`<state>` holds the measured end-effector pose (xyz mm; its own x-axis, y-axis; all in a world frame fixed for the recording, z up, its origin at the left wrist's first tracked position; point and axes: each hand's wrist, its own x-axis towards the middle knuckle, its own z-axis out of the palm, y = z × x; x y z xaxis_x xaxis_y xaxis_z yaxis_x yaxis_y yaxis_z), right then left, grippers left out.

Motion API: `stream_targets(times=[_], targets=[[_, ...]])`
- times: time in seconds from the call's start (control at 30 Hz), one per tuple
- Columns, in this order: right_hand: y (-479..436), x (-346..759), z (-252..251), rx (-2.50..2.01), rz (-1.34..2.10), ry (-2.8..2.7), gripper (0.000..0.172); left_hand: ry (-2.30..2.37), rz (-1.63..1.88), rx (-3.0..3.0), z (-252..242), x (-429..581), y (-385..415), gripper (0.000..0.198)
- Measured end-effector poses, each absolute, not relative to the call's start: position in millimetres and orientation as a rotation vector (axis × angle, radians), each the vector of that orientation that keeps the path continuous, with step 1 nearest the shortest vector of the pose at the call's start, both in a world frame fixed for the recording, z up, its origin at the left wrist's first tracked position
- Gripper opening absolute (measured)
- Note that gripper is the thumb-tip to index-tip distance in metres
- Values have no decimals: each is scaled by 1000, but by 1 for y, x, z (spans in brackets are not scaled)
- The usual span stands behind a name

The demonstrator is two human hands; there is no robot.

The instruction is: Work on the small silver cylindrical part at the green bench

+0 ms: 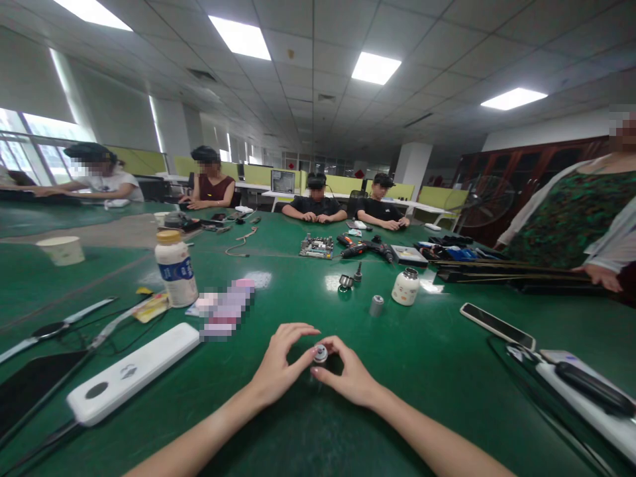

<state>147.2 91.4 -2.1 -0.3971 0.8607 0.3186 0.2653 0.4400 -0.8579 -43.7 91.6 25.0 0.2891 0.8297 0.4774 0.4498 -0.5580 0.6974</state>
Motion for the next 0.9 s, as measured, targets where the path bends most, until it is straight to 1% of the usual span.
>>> stream_targets(times=[0.07,0.17,0.33,0.43,0.57,0.67,0.77,0.9], targets=[[90,146,-1,-987,898,-1929,36,1169,1110,2201,29,-41,94,20],[90,144,0,-1009,881,-1942,33,1208,1030,2243,31,-38,98,15],[90,144,0,-1047,863,-1927,32,1207,1101,2229,38,-41,103,19],[89,144,-1,-1051,866,-1934,32,1324,1112,2273,35,-51,112,19],[89,145,0,-1054,878,-1938,32,1560,846,2366,14,-70,124,10],[89,145,0,-1049,879,-1940,33,1622,744,2381,0,-79,129,12],[89,145,0,-1045,872,-1942,32,1618,777,2398,2,-78,128,11],[90,145,-1,-1036,851,-1953,32,1508,966,2376,24,-64,117,11]])
